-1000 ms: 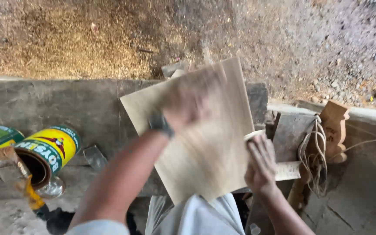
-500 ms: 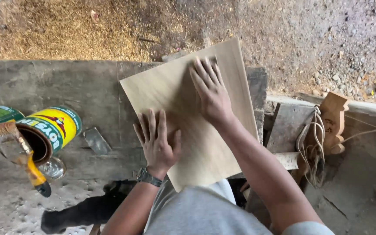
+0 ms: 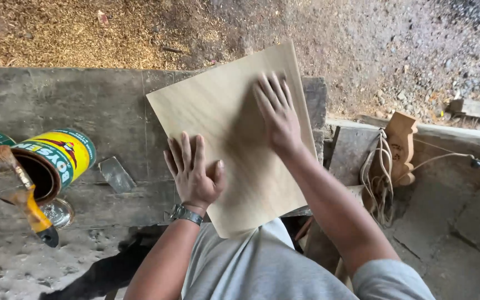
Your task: The person sands a rectangular piece of light-colored wood using a sanding block. They hold the wood steady with their left hand while moving the sanding block back and forth across the surface with their right hand. The person occasionally repositions the wood to sand different areas.
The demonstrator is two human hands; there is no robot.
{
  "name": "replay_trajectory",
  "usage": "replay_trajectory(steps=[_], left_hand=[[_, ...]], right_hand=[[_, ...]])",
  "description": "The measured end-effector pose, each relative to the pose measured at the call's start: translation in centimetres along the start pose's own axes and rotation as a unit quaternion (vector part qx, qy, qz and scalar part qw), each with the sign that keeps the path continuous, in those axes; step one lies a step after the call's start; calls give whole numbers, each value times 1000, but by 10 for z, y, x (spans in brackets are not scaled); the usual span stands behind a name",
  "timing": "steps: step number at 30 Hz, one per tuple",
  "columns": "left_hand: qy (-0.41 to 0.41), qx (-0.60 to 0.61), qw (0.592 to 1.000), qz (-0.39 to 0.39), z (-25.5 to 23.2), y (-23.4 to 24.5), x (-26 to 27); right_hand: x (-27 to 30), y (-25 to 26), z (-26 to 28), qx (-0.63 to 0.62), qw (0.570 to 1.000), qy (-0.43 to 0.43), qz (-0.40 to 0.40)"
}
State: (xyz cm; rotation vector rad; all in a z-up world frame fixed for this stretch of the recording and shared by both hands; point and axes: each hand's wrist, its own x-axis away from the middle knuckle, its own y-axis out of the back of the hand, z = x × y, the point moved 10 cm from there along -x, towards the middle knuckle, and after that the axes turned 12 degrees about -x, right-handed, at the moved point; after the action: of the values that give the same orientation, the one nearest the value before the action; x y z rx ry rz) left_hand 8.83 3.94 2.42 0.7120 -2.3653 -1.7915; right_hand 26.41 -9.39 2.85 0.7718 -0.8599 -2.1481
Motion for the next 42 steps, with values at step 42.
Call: replay_trajectory(steps=[42], left_hand=[[28,28,999,14,14,2,9]], right_hand=[[20,-47,61,-100,994,33,-24]])
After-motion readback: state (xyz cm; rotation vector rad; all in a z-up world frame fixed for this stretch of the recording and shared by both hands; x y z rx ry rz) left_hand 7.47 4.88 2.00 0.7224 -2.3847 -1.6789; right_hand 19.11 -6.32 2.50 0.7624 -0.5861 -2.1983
